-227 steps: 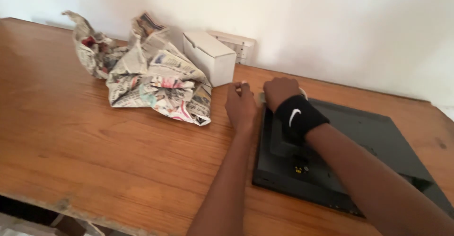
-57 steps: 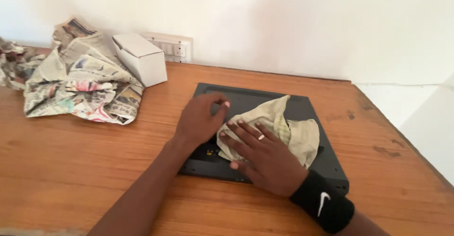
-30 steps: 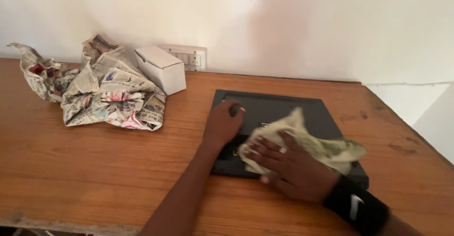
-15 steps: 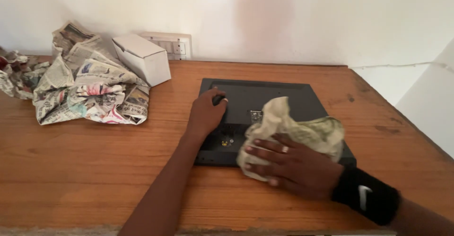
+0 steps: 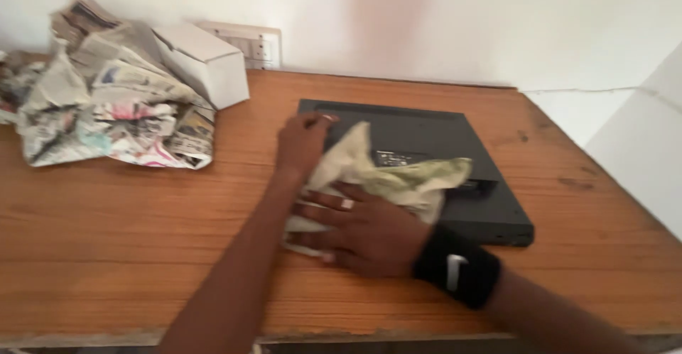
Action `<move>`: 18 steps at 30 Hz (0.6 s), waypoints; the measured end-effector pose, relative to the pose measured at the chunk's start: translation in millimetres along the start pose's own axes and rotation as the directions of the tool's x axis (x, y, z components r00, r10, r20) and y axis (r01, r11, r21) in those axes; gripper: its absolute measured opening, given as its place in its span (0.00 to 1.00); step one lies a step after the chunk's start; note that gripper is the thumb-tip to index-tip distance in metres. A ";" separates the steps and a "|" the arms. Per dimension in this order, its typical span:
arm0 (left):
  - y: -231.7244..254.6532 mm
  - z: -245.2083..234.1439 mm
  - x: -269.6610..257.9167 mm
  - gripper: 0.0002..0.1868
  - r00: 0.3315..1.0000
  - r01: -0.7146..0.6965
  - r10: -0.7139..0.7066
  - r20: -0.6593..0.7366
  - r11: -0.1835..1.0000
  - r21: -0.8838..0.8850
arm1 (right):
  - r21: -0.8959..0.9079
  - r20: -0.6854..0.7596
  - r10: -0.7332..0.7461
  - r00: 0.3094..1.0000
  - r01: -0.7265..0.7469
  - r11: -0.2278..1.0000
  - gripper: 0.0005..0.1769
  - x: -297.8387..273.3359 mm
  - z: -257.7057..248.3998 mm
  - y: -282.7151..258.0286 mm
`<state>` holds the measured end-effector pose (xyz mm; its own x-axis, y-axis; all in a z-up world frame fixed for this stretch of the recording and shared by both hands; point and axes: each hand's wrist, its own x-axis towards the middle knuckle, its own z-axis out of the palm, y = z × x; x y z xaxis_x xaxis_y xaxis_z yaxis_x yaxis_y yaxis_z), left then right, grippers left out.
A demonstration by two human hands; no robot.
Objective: Wiping the back of a computer monitor using a cloth.
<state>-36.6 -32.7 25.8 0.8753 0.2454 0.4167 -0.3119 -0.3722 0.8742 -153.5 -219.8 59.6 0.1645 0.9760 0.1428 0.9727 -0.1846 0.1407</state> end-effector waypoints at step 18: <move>-37.2 -24.7 8.9 0.27 0.992 0.075 -0.020 -0.124 0.883 0.463 | -0.050 -0.013 0.372 0.928 -0.372 0.927 0.36 -133.8 -1.0 13.7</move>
<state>-26.4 5.4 3.2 0.8286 0.3619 0.4272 -0.0382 -0.7247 0.6880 -162.4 -353.1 43.4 0.5121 0.8359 0.1975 0.8323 -0.5397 0.1262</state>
